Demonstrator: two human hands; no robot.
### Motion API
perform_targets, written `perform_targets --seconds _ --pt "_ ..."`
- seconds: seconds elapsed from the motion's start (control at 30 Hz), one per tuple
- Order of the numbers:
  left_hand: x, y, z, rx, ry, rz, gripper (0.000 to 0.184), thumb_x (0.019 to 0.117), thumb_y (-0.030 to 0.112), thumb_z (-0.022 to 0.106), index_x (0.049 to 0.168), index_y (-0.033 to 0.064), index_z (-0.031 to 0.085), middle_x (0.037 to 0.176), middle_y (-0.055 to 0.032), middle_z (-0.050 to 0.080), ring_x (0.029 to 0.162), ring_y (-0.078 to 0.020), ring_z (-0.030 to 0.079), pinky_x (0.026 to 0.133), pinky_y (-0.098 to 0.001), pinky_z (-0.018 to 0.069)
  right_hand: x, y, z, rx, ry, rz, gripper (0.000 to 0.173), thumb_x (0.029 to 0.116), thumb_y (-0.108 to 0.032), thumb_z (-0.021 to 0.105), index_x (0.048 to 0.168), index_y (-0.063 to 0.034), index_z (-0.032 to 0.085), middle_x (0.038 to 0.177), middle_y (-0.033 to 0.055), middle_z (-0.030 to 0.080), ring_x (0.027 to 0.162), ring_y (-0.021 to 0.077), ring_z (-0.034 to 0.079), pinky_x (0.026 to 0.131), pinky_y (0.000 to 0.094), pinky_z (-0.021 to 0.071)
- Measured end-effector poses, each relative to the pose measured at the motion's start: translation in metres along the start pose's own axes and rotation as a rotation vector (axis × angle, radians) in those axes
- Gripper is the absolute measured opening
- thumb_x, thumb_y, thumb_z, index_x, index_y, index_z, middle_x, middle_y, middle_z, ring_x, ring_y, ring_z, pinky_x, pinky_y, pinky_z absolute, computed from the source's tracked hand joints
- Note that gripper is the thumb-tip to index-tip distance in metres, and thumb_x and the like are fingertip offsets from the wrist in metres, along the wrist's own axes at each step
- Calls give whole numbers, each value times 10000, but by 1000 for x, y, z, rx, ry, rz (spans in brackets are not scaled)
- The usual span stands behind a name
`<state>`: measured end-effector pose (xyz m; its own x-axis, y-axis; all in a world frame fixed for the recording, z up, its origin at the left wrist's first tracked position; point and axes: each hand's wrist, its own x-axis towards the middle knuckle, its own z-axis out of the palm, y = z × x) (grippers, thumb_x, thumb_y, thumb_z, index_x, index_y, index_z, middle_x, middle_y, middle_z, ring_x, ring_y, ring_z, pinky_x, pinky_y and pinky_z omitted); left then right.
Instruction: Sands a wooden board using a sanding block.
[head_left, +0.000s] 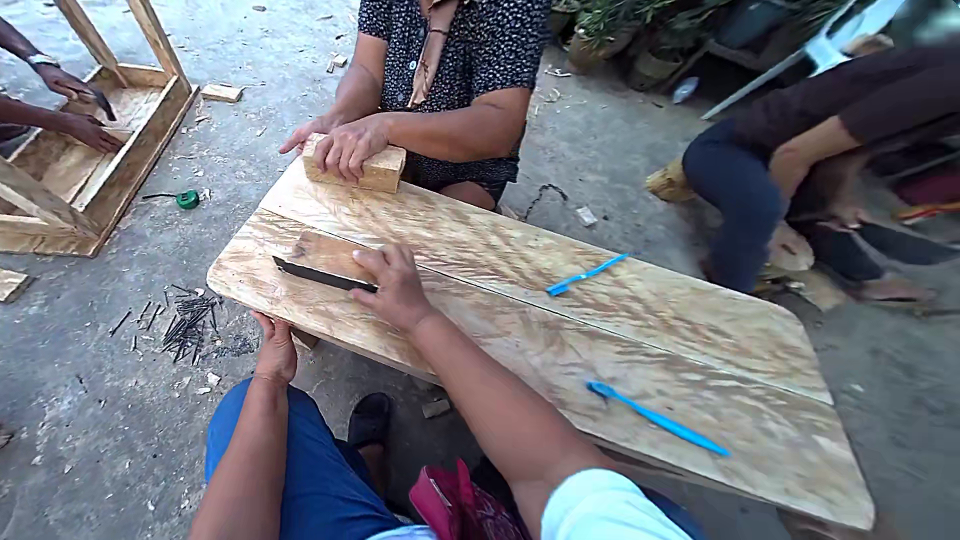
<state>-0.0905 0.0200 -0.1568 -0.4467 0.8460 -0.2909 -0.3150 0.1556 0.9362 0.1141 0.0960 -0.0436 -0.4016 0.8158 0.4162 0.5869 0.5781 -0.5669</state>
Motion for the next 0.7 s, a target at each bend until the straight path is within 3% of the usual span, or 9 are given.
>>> perform_targets --seconds 0.1,0.17,0.33,0.43,0.53,0.7 --pt "0 1 -2 60 22 -47 647 1116 426 234 1620 319 -157 1710 -112 134 1522 -319 271 1060 -612 411 -9 0 -10 -51 -71 11 539 836 -256 851 1340 -138 700 1164 248 643 1089 437 603 929 548 517" --pt "-1 4 -4 91 40 -80 652 1106 474 243 1621 356 -138 1708 -104 153 1514 -332 286 1025 -631 423 -40 14 -32 -86 -21 5 531 828 -255 852 1327 -143 708 1158 243 651 1076 432 618 908 548 531" --pt "-6 8 -1 101 48 -57 671 1110 451 272 1627 328 -138 1706 -112 156 1505 -323 302 1042 -604 420 -152 67 -119 -201 139 150 519 855 -360 806 1301 -111 715 1212 237 653 1117 429 618 925 582 527" --pt "-4 6 0 73 37 -34 700 1104 467 281 1618 326 -174 1717 -104 104 1539 -314 230 1094 -622 369 -180 79 -142 -216 211 184 545 853 -368 794 1267 -23 713 1176 285 640 1084 456 610 921 593 507" --pt "-2 3 -3 63 19 -13 766 1080 535 315 1608 334 -203 1727 -73 53 1562 -300 164 1133 -638 318 -160 70 -123 -213 247 153 542 814 -337 823 1218 10 723 1131 309 631 1058 478 607 913 607 499" --pt "0 -2 -4 38 21 9 797 1079 521 344 1604 316 -218 1728 -65 38 1564 -278 158 1162 -603 302 -77 2 -33 -88 128 41 517 754 -231 893 1222 -64 749 1128 264 655 1050 455 615 884 564 532"
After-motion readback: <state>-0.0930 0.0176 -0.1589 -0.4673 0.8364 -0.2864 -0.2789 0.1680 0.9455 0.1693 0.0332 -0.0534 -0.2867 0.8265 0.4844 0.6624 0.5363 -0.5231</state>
